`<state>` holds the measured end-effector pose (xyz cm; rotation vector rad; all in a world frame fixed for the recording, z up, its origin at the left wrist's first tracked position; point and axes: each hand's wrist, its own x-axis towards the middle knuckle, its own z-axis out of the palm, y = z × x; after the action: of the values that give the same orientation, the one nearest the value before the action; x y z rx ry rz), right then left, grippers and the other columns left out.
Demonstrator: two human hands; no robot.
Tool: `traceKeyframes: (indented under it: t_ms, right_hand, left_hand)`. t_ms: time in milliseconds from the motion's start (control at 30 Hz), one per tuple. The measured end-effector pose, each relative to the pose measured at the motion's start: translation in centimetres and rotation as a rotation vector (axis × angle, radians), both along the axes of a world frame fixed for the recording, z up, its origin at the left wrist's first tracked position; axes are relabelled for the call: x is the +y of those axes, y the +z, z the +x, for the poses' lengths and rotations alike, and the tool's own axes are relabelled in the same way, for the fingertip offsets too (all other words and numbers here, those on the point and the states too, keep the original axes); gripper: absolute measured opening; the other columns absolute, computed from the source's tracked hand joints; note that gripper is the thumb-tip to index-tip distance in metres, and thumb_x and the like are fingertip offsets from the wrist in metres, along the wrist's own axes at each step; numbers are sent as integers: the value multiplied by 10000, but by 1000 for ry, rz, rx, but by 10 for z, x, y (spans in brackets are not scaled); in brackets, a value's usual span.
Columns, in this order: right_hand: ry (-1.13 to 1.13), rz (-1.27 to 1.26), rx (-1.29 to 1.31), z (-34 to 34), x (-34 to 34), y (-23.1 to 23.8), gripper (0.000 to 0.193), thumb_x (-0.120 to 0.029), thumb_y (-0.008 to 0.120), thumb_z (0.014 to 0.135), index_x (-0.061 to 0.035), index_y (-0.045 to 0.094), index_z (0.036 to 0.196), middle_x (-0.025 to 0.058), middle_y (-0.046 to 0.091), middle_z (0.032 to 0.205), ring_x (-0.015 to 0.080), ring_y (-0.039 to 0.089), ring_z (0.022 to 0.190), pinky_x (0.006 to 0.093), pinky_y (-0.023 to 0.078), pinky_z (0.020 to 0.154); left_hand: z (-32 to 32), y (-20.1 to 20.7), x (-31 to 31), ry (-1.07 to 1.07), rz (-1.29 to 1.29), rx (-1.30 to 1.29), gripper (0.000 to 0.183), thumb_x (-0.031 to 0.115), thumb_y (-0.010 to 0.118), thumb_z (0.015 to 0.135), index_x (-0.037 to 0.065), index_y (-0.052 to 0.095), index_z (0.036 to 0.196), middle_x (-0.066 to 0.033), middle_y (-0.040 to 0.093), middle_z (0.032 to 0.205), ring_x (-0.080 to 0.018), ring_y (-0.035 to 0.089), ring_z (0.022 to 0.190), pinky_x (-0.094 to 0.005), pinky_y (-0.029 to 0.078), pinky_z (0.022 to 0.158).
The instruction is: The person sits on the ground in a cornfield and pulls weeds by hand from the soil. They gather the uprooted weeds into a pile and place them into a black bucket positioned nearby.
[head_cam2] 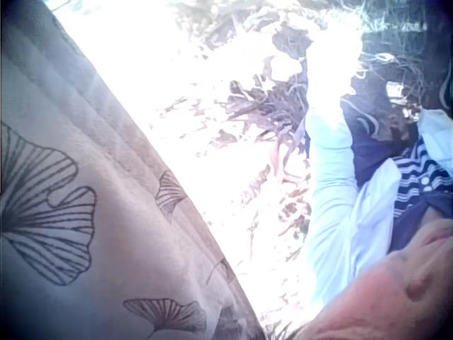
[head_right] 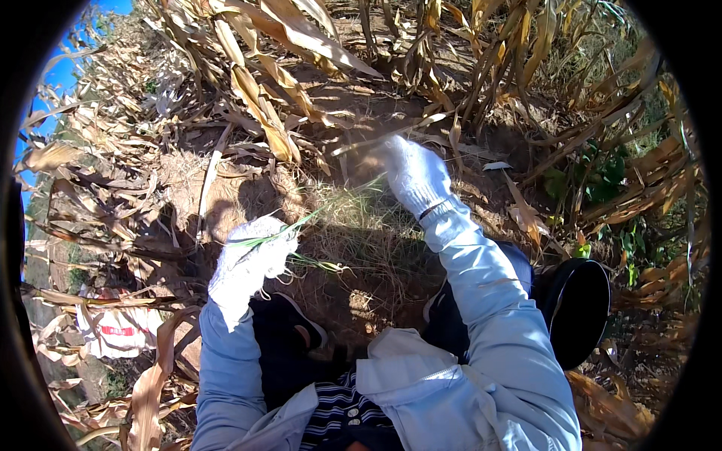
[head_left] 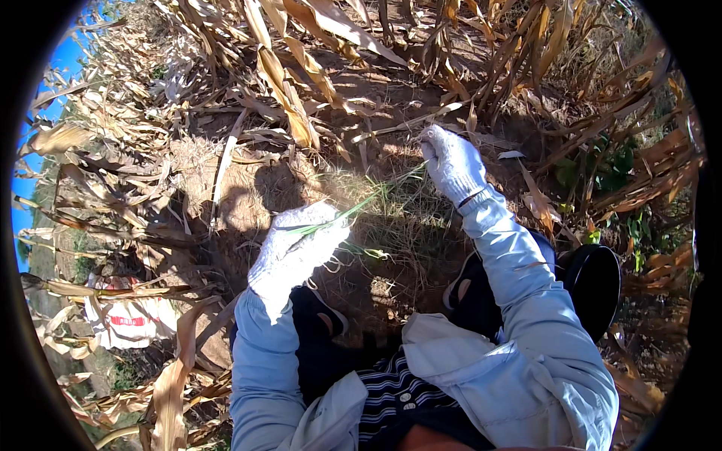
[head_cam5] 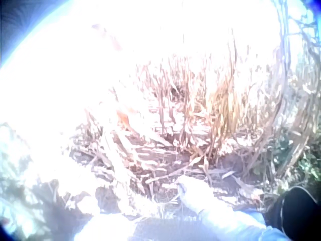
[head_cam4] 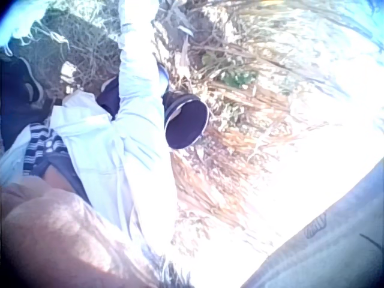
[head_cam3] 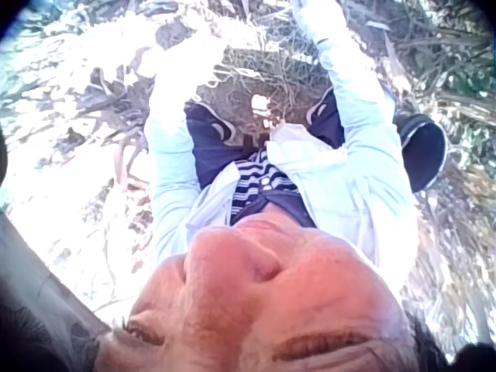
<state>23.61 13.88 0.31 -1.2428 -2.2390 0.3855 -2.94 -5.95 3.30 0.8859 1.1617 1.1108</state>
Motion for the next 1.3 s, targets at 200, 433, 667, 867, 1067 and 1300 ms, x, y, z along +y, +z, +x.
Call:
traceKeyframes:
  t_ms: [200,433,667,867,1067,1300]
  right_hand:
    - [-127,-21,-18,20,24,-15,233,-151,636,981,-144,739,1191,125,781,1051,333,765,977,440,609,875]
    - [318,-223,-97,3,5,-4,495,-223,704,965,-104,604,1435,181,646,1420,398,653,1264,475,532,1076]
    - [220,-222,-448,10,12,-39,299,-324,708,980,-39,740,1064,154,722,1068,377,714,982,464,565,852]
    - [255,126,-224,28,30,-84,513,-352,710,984,-169,611,1452,141,655,1417,357,688,1215,478,561,1034]
    - [255,-175,-449,11,14,-100,575,-426,671,1009,-169,562,1512,139,633,1487,364,630,1327,460,516,1123]
    - [392,-694,-666,0,-12,-172,704,-459,647,960,-112,511,1557,208,624,1488,395,610,1354,468,485,1147]
  left_hand:
    - [-68,2,-9,606,461,-287,201,104,639,1055,31,649,1242,-83,709,1000,-119,625,748,-282,512,600]
    - [-87,-29,-6,740,383,161,246,80,698,1034,7,693,1269,-84,748,1178,-126,702,1045,-251,566,883]
    - [-62,-29,9,326,410,1583,389,274,756,1004,32,703,1304,-123,763,1149,-278,735,1050,-357,568,910]
    - [-80,-28,19,462,100,1187,374,151,659,1056,-46,656,1373,-106,740,1233,-141,695,1015,-252,546,876]
    - [-83,-41,15,305,417,1218,499,289,770,990,109,651,1440,-106,694,1402,-193,690,1205,-280,548,988]
    - [-54,-6,12,452,379,1073,323,266,796,971,74,757,1228,-63,773,1053,-151,723,869,-285,584,756]
